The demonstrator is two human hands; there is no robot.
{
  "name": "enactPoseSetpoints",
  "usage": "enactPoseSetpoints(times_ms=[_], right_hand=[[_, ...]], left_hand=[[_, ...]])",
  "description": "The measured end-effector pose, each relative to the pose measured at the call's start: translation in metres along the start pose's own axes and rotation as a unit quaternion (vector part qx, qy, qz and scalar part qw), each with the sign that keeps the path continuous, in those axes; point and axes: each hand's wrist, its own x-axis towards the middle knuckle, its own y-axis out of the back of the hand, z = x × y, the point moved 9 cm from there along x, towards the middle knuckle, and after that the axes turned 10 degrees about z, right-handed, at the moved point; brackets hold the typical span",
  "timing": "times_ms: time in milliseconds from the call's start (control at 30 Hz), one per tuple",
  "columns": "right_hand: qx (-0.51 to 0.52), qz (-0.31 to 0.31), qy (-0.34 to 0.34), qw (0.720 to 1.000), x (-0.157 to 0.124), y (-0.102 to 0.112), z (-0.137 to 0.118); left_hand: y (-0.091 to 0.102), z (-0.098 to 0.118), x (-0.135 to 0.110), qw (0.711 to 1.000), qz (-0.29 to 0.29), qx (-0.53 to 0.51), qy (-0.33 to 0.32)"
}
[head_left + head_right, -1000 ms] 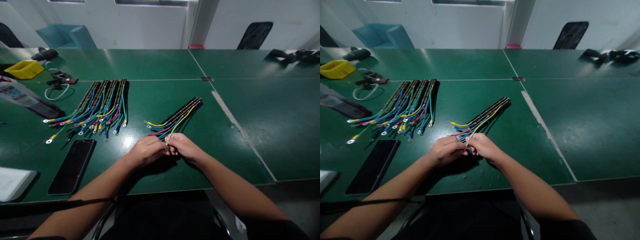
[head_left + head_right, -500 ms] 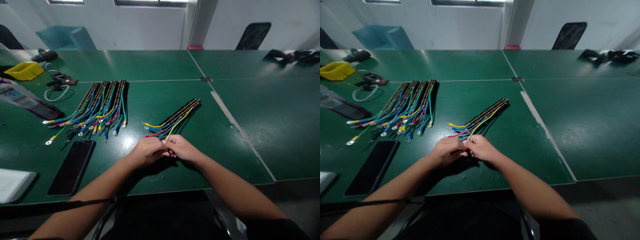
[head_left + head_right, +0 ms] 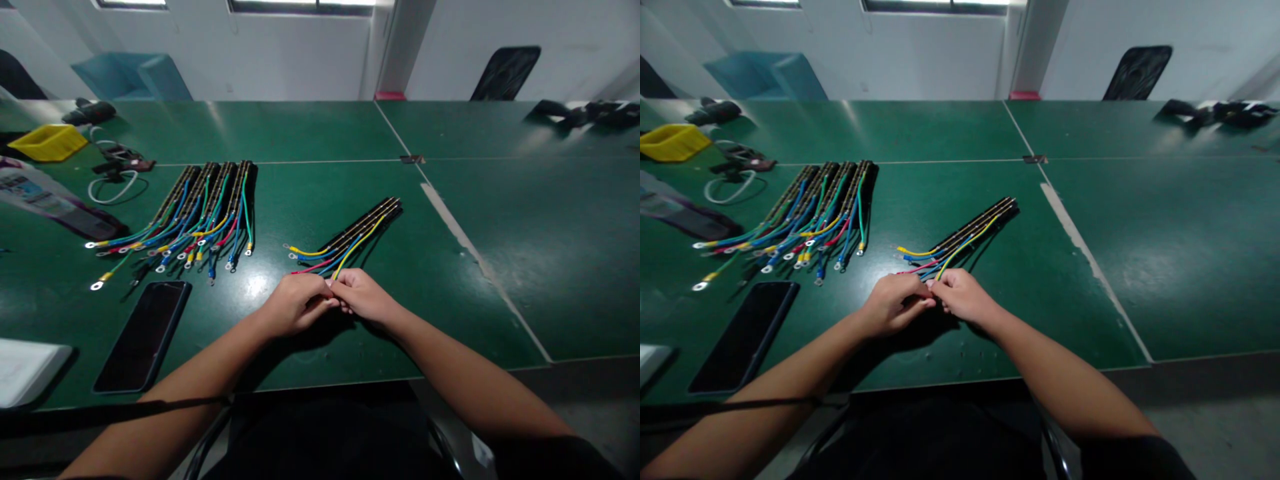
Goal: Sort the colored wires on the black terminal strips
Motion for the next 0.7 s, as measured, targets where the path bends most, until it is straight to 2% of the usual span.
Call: enactPoseSetpoints(times_ms=[133,233,433,600,700], right_hand=[[0.016,-0.007,-0.006,1.000,-0.0020,-0.0016,-0.0035],[0.012,-0.004,-0.003,1.000,-0.0015,-0.0012,-0.0022],[-0.020,-0.003,0.016,1.000,0.0005,0.0000,0.0003],[0.000,0.000,0.004,1.000,-0.0015,0.0007,-0.0022],[0.032,-0.005,0.006,0.999,-0.0028,-0.0002,-0.0055]], left_hand=[[0.0046,0.0039,-0.0040,0.998,0.035,0.024,-0.039],[0.0014,0.0034,-0.0035,0.998,0.029,0.036,-0.044],[-0.0053,-0.0012,0.0027,0.999,-0.010,0.033,-0.003],[0.0009,0.0036,0.0010,1.000,-0.002,-0.025,-0.002],[0.0042,0.0002,-0.0007,0.998,0.001,-0.061,0.034]])
